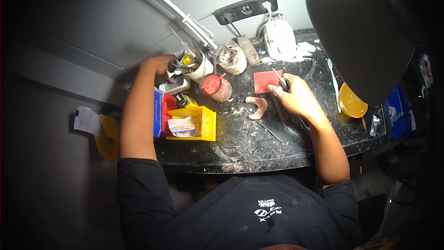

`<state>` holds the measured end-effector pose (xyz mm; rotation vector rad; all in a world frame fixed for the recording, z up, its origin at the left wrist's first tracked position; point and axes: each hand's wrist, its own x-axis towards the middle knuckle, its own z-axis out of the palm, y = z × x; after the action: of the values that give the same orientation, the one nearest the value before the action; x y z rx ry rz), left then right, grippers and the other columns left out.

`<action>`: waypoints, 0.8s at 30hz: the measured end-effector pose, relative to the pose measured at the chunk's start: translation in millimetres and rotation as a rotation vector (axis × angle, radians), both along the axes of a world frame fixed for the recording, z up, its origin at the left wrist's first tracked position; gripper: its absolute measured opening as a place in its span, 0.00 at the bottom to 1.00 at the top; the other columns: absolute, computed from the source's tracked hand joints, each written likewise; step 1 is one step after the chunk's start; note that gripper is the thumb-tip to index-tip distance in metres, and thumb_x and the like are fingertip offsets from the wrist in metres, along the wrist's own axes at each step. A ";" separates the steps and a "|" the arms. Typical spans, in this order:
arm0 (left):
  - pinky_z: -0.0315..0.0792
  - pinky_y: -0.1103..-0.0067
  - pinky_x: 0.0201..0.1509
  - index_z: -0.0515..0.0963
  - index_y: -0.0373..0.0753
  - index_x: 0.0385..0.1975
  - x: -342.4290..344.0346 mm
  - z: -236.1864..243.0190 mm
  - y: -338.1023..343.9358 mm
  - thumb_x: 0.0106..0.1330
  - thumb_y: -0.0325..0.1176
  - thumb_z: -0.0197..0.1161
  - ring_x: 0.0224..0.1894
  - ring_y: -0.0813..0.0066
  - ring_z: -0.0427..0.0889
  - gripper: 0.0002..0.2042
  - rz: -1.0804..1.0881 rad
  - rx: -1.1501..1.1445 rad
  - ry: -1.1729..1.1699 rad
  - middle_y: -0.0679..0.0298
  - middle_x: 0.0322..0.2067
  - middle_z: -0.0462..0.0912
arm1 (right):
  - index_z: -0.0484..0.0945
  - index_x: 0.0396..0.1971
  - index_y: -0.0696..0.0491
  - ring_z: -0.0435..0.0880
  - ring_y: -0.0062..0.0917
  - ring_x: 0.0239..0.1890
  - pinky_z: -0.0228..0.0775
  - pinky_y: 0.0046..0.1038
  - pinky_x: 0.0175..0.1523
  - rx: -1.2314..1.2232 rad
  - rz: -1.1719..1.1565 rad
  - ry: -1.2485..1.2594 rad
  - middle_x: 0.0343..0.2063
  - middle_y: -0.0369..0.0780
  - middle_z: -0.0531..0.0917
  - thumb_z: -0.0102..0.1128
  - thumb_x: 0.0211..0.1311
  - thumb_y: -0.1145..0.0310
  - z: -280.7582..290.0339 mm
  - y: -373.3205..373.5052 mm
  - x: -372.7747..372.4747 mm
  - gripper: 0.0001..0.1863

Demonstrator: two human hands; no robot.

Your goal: The person holds a pink dental prosthetic base and uses a handheld rotary tool to sand and shape its surface and edges, rotating the object to reach different areas.

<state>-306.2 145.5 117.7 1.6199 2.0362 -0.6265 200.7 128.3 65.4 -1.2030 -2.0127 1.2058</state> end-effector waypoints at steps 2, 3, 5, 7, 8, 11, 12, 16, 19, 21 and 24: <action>0.76 0.67 0.54 0.72 0.38 0.61 -6.9 -3.0 -7.9 0.59 0.15 0.61 0.50 0.57 0.83 0.27 0.115 0.059 -0.145 0.53 0.50 0.85 | 0.83 0.47 0.60 0.88 0.43 0.44 0.76 0.37 0.51 -0.018 0.012 -0.025 0.38 0.53 0.87 0.65 0.61 0.59 -0.8 0.7 -2.8 0.21; 0.76 0.67 0.54 0.72 0.38 0.61 -11.7 -2.4 -10.5 0.59 0.15 0.61 0.50 0.57 0.83 0.27 0.111 0.057 -0.148 0.53 0.50 0.85 | 0.83 0.47 0.60 0.88 0.43 0.44 0.76 0.37 0.51 -0.020 0.008 -0.027 0.38 0.53 0.87 0.65 0.61 0.59 1.4 0.3 -3.7 0.21; 0.76 0.65 0.54 0.72 0.39 0.62 -14.5 -1.7 -13.8 0.56 0.11 0.57 0.52 0.57 0.83 0.30 -0.065 0.099 -0.029 0.52 0.50 0.85 | 0.83 0.47 0.60 0.88 0.42 0.45 0.76 0.37 0.52 -0.018 0.009 -0.034 0.38 0.53 0.87 0.66 0.61 0.59 6.6 -0.6 -3.8 0.21; 0.76 0.64 0.55 0.72 0.41 0.62 4.9 3.6 -10.9 0.54 0.09 0.55 0.53 0.54 0.83 0.32 -0.082 0.121 0.006 0.51 0.51 0.84 | 0.83 0.48 0.59 0.88 0.42 0.45 0.76 0.37 0.52 -0.029 -0.014 -0.027 0.39 0.53 0.87 0.66 0.61 0.59 5.5 0.2 0.8 0.21; 0.76 0.64 0.55 0.72 0.41 0.62 6.7 7.3 -12.7 0.54 0.09 0.55 0.53 0.52 0.83 0.32 -0.098 0.133 0.015 0.50 0.51 0.84 | 0.83 0.48 0.59 0.88 0.42 0.45 0.76 0.37 0.52 -0.033 -0.016 -0.006 0.39 0.53 0.87 0.66 0.61 0.59 6.7 0.1 0.9 0.22; 0.76 0.64 0.55 0.72 0.40 0.61 5.7 9.7 -17.5 0.54 0.11 0.59 0.54 0.49 0.82 0.31 -0.102 0.144 0.004 0.50 0.51 0.84 | 0.83 0.48 0.58 0.88 0.41 0.45 0.76 0.37 0.52 -0.053 -0.014 -0.057 0.39 0.52 0.87 0.66 0.61 0.59 7.5 2.4 -0.3 0.21; 0.76 0.65 0.55 0.73 0.40 0.60 4.1 9.8 -19.2 0.53 0.12 0.62 0.54 0.49 0.82 0.31 -0.087 0.144 -0.015 0.50 0.51 0.84 | 0.83 0.48 0.58 0.88 0.41 0.45 0.76 0.37 0.52 -0.052 -0.015 -0.057 0.39 0.52 0.87 0.66 0.61 0.59 6.3 3.1 -0.6 0.21; 0.76 0.65 0.54 0.74 0.39 0.58 13.9 12.7 -22.1 0.50 0.18 0.71 0.53 0.50 0.82 0.30 -0.123 0.181 -0.057 0.50 0.49 0.85 | 0.84 0.48 0.58 0.88 0.42 0.46 0.76 0.38 0.53 -0.065 -0.008 -0.063 0.40 0.53 0.87 0.67 0.60 0.59 6.2 4.9 1.0 0.21; 0.77 0.64 0.54 0.75 0.38 0.57 24.0 18.0 -21.3 0.47 0.21 0.76 0.53 0.49 0.82 0.32 -0.104 0.162 -0.064 0.50 0.49 0.85 | 0.84 0.48 0.59 0.88 0.43 0.47 0.76 0.38 0.53 -0.053 -0.027 -0.068 0.40 0.54 0.87 0.67 0.60 0.59 -4.3 8.2 2.5 0.22; 0.77 0.65 0.54 0.75 0.38 0.56 28.4 20.7 -23.0 0.49 0.21 0.75 0.52 0.49 0.82 0.30 -0.103 0.163 -0.030 0.50 0.49 0.85 | 0.84 0.48 0.59 0.88 0.43 0.47 0.76 0.38 0.53 -0.037 -0.032 -0.047 0.40 0.55 0.87 0.67 0.60 0.59 -4.6 8.1 1.8 0.22; 0.76 0.66 0.55 0.75 0.37 0.56 15.6 15.2 -23.7 0.50 0.19 0.73 0.52 0.50 0.83 0.29 -0.124 0.184 -0.052 0.50 0.49 0.85 | 0.84 0.48 0.59 0.87 0.44 0.47 0.76 0.38 0.53 -0.035 -0.036 -0.078 0.41 0.55 0.87 0.67 0.60 0.59 4.9 6.2 1.8 0.22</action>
<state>-290.6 121.8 132.9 1.8593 2.0173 -0.4445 202.5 134.5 70.3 -1.3171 -2.0240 1.1988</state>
